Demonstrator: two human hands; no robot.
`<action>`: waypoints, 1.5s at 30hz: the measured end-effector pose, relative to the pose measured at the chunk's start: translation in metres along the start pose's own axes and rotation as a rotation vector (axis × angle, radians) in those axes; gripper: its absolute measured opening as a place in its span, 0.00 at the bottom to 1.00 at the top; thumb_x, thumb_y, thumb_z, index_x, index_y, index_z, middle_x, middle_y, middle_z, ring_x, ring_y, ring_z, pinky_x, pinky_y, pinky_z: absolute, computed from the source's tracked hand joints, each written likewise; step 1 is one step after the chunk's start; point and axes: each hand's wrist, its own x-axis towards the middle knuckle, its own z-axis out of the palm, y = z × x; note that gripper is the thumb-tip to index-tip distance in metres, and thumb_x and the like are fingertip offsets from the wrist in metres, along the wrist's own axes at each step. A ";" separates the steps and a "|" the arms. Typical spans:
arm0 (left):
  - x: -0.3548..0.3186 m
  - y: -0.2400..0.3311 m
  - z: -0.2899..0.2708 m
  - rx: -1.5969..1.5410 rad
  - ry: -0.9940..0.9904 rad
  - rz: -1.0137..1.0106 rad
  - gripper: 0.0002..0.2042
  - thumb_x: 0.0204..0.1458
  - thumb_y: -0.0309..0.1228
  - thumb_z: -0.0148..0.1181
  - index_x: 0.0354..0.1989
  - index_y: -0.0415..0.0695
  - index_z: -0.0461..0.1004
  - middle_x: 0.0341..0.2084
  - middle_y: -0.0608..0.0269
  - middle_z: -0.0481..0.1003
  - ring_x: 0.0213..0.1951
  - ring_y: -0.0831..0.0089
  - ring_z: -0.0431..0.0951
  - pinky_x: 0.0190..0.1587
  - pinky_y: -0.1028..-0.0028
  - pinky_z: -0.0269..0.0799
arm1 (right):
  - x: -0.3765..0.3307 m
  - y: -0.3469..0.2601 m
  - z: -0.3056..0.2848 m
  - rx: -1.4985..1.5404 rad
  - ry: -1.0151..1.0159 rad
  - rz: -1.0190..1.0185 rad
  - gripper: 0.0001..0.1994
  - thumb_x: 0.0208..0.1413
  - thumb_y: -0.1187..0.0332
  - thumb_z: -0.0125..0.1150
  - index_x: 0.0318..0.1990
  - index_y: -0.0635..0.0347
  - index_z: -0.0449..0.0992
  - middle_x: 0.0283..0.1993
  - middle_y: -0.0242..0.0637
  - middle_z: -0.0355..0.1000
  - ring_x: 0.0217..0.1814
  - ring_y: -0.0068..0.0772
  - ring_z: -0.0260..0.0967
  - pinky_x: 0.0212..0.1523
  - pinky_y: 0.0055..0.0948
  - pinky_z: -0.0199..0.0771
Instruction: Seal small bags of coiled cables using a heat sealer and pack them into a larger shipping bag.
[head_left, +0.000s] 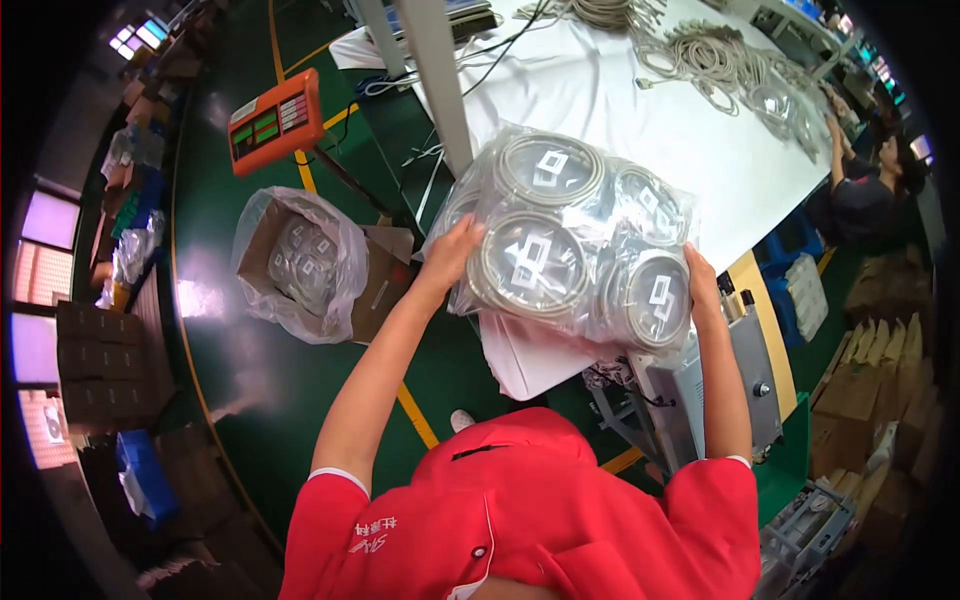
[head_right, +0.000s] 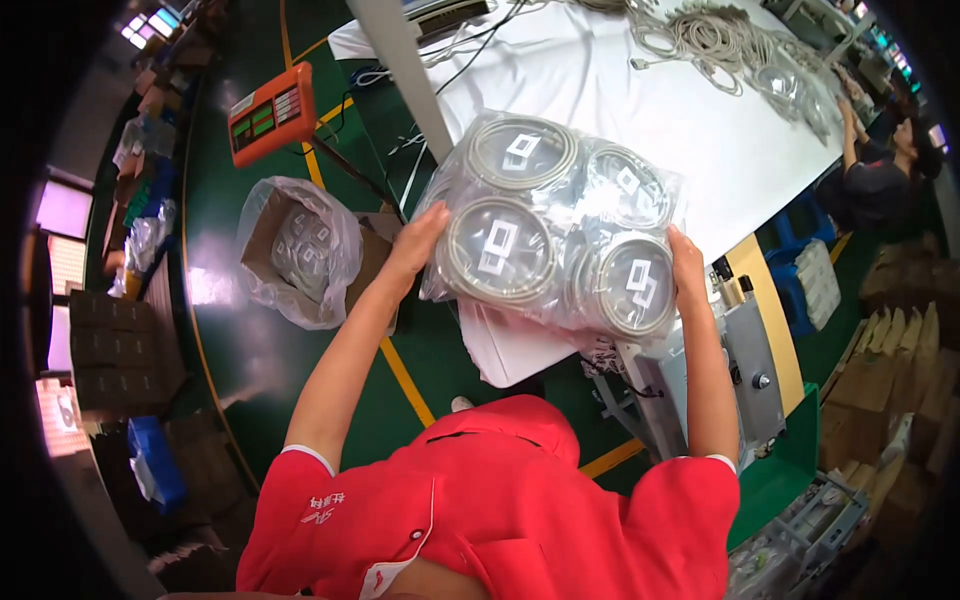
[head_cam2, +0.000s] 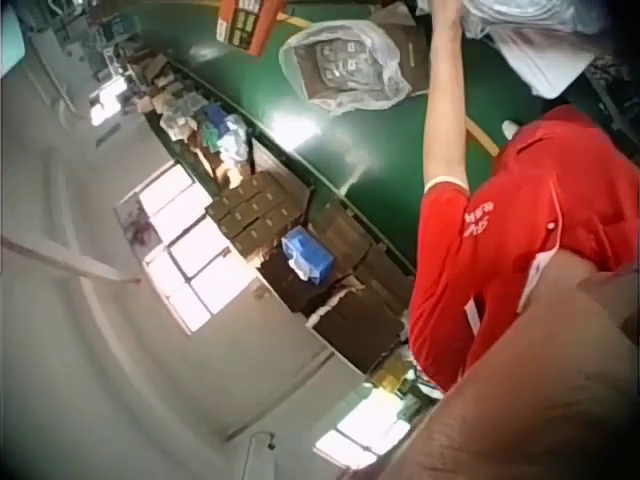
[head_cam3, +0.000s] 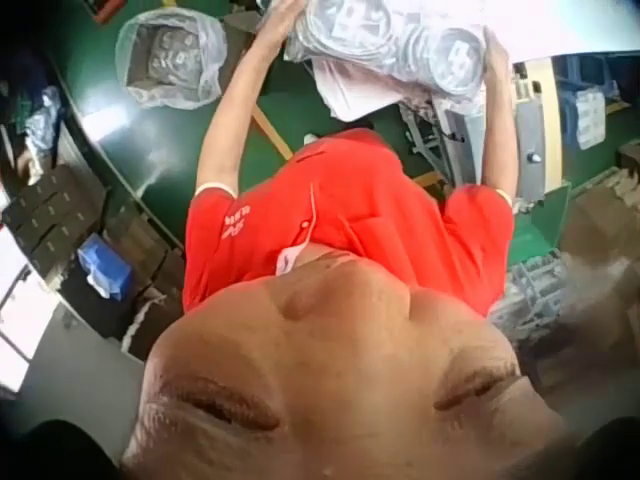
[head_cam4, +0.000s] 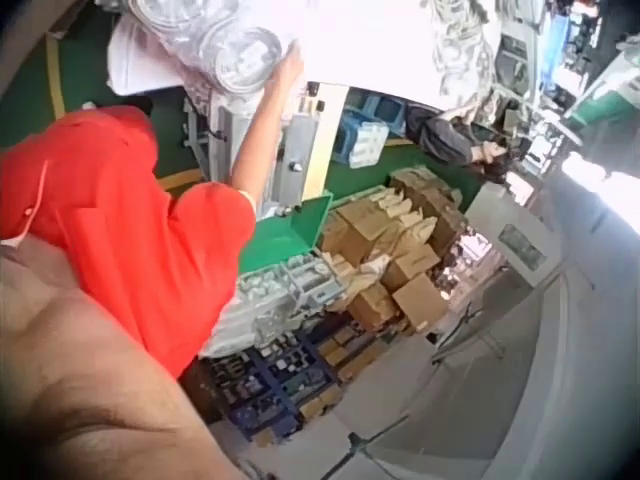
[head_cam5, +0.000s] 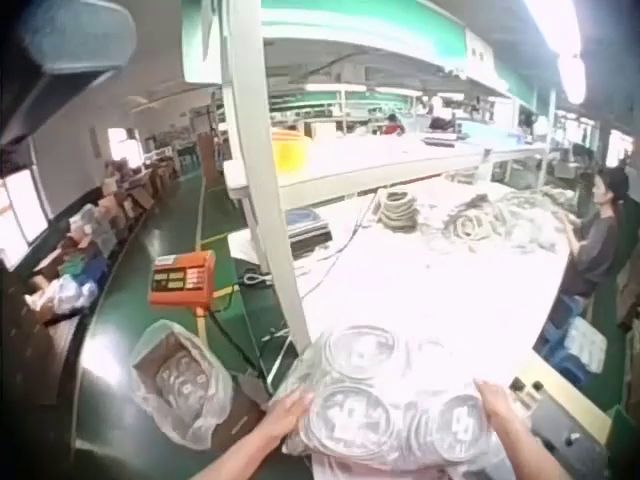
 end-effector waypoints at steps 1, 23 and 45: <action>0.003 0.014 0.011 0.143 -0.074 0.025 0.23 0.41 0.38 0.50 0.44 0.36 0.59 0.39 0.58 0.65 0.41 0.70 0.63 0.43 0.75 0.57 | 0.001 -0.006 0.007 0.120 -0.012 0.052 0.12 0.45 0.64 0.48 0.33 0.64 0.67 0.29 0.31 0.65 0.30 0.19 0.61 0.30 0.18 0.61; 0.036 -0.003 0.028 -0.290 -0.133 -0.380 0.30 0.42 0.44 0.49 0.50 0.38 0.49 0.48 0.57 0.53 0.50 0.70 0.54 0.50 0.75 0.49 | -0.002 0.015 -0.005 0.229 -0.253 0.157 0.22 0.47 0.58 0.45 0.45 0.65 0.57 0.41 0.39 0.62 0.42 0.27 0.59 0.44 0.25 0.58; -0.011 -0.024 0.032 -0.367 -0.289 -0.322 0.41 0.33 0.46 0.57 0.52 0.38 0.43 0.48 0.56 0.53 0.50 0.69 0.53 0.50 0.74 0.48 | 0.036 0.022 -0.005 0.583 -0.672 0.483 0.32 0.41 0.49 0.50 0.48 0.65 0.53 0.46 0.39 0.58 0.44 0.32 0.59 0.43 0.29 0.61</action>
